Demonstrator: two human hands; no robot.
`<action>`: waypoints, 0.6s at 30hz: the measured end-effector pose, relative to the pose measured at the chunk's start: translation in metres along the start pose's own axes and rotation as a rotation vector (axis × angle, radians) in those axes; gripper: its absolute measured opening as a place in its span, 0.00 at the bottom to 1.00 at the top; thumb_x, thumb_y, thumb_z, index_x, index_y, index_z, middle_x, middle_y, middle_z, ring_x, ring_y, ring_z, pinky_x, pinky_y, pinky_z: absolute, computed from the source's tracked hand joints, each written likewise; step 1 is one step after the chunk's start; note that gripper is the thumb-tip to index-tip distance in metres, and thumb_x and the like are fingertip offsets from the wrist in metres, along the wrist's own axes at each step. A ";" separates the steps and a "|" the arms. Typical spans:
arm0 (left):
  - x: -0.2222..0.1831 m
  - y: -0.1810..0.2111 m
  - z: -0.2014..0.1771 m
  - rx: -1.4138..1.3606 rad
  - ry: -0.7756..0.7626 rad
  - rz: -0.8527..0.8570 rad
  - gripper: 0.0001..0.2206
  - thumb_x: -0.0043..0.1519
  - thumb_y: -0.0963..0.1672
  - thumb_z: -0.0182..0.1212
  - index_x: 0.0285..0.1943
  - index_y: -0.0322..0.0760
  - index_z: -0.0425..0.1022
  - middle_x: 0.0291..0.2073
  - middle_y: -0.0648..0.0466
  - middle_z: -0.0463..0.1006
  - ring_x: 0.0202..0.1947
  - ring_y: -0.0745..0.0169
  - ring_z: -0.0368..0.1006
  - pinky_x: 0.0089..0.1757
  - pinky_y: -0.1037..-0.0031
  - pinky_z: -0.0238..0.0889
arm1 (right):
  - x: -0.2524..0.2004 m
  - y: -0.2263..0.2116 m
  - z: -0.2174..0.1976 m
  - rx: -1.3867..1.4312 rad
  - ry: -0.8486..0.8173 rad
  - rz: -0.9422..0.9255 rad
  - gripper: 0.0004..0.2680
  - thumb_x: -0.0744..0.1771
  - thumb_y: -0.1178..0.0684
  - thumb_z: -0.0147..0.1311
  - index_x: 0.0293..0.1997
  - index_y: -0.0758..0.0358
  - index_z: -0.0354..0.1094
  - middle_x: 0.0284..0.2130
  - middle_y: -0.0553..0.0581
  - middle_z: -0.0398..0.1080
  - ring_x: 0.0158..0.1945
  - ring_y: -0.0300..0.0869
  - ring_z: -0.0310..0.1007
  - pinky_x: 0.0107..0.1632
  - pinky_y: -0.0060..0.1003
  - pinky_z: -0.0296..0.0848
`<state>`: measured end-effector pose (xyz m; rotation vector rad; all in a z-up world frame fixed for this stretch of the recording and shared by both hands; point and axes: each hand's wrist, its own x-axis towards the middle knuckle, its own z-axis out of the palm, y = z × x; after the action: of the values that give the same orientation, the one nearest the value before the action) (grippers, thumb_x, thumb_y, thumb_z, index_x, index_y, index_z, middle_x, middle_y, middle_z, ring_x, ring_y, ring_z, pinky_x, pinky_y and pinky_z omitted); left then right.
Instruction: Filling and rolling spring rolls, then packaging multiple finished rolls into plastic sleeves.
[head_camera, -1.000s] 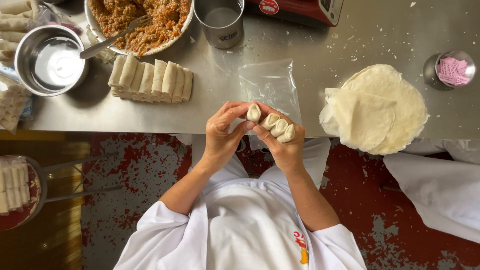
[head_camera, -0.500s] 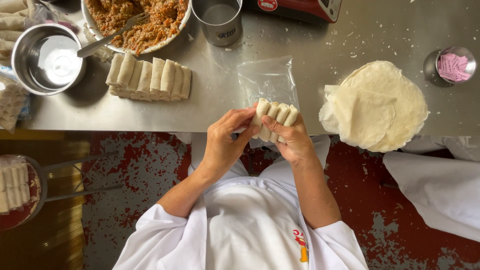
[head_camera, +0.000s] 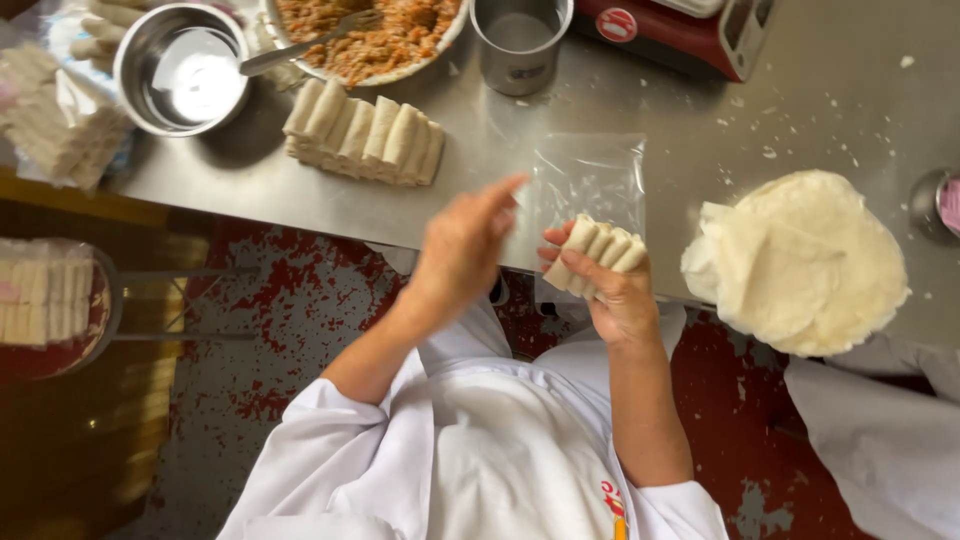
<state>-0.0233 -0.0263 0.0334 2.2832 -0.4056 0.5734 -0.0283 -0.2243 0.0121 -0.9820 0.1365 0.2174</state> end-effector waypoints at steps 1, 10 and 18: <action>0.009 -0.027 -0.007 0.008 0.009 -0.004 0.24 0.60 0.35 0.63 0.67 0.38 0.71 0.37 0.48 0.82 0.37 0.46 0.79 0.39 0.62 0.73 | -0.001 -0.003 0.001 -0.001 -0.012 0.003 0.10 0.62 0.68 0.63 0.45 0.74 0.72 0.41 0.73 0.78 0.42 0.57 0.82 0.43 0.57 0.82; 0.035 -0.143 -0.018 0.603 0.026 -0.285 0.18 0.55 0.42 0.75 0.44 0.33 0.67 0.38 0.50 0.64 0.42 0.45 0.66 0.40 0.59 0.67 | -0.001 0.008 0.009 -0.120 0.037 -0.139 0.12 0.61 0.71 0.62 0.47 0.79 0.70 0.41 0.75 0.76 0.41 0.60 0.81 0.40 0.54 0.83; 0.034 -0.068 -0.040 -0.250 0.156 -0.159 0.09 0.62 0.38 0.67 0.47 0.46 0.80 0.40 0.59 0.76 0.43 0.60 0.74 0.50 0.69 0.66 | -0.007 0.000 0.031 -0.455 -0.003 -0.591 0.14 0.60 0.71 0.67 0.47 0.82 0.71 0.41 0.74 0.77 0.44 0.56 0.81 0.45 0.47 0.82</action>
<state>0.0243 0.0446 0.0364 1.9949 -0.2040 0.5810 -0.0345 -0.1991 0.0309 -1.4279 -0.2174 -0.3077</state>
